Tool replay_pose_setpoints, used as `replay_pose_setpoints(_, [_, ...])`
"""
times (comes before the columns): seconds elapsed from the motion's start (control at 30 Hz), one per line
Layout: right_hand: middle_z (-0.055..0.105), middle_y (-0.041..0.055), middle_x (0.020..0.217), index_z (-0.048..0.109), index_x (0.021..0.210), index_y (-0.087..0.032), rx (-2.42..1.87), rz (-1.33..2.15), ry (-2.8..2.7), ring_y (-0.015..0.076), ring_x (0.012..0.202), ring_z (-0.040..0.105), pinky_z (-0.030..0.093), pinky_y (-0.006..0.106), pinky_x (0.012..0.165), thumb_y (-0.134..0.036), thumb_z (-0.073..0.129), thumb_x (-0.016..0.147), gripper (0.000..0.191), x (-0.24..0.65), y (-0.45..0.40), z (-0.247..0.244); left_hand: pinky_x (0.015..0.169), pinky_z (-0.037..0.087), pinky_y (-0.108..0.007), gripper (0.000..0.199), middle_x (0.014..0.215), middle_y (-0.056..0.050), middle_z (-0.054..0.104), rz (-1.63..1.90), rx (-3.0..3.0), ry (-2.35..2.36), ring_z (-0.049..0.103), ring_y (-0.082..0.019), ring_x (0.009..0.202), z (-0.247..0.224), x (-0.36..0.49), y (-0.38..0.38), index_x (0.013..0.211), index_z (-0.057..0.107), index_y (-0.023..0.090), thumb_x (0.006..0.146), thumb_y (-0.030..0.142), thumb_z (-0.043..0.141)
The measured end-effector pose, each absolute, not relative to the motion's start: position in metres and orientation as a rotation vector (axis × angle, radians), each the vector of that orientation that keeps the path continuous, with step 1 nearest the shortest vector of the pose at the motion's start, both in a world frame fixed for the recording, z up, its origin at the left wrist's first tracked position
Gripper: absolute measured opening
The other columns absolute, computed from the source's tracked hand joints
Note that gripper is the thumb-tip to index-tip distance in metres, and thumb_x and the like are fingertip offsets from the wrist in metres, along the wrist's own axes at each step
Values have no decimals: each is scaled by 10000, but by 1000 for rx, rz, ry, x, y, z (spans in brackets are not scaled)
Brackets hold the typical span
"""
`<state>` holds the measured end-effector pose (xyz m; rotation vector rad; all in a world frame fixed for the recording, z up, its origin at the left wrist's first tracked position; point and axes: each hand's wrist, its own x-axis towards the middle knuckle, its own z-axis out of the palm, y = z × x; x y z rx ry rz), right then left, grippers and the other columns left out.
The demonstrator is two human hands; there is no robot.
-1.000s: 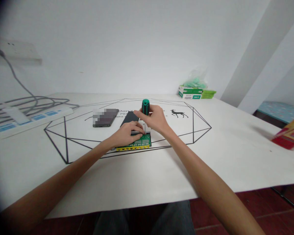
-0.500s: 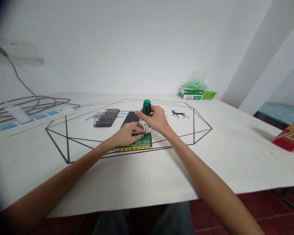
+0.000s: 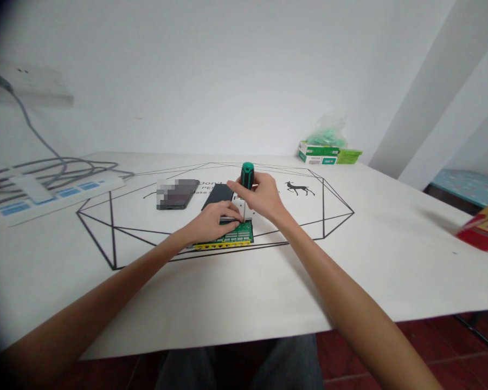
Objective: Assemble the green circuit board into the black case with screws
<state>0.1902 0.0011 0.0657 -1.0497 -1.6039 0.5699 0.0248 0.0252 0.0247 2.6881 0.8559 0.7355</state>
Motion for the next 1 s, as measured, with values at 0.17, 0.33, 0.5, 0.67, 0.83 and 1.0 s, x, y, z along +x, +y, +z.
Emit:
replay_pose_setpoints(0.17, [582,2,606,625,713,-159,-1043,579,-1599,69,406,449,337,246,379,-537,691,731,383,188,-1,67,830,513,-316,157,967,-63,692,740,2674,855,643,-200,884,24,24,25,878,768,186,792,187,637])
replay_pose_setpoints(0.33, [574,-6,580,627,715,-153,-984,601,-1560,66,390,443,330,240,362,-521,704,727,376,187,-2,69,800,505,-315,127,952,-61,692,777,2623,864,635,-199,861,25,25,25,835,767,187,779,281,704])
replay_pose_setpoints(0.5, [584,-11,579,620,715,-160,-964,632,-1533,59,368,434,330,233,346,-524,704,725,373,190,0,72,784,497,-300,82,888,-37,696,803,2598,880,631,-184,839,26,25,24,790,766,204,792,234,690])
replay_pose_setpoints(0.67, [586,3,558,607,692,-157,-1000,503,-1412,70,348,423,330,244,344,-490,681,748,346,220,14,77,801,489,-322,136,922,-53,707,831,2658,949,625,-192,869,33,25,25,819,767,201,830,247,640])
replay_pose_setpoints(0.83, [590,9,543,609,664,-169,-1221,20,-1234,126,450,525,438,285,494,-485,648,757,331,253,29,75,792,478,-320,155,893,-47,728,803,2711,1013,639,-193,852,47,47,32,800,762,198,839,241,618])
replay_pose_setpoints(1.0, [588,22,526,555,583,-200,-1345,-259,-1121,183,548,589,472,331,637,-516,598,787,379,273,39,65,814,444,-374,209,934,-76,720,583,3047,964,625,-240,941,50,93,34,888,751,184,901,275,564])
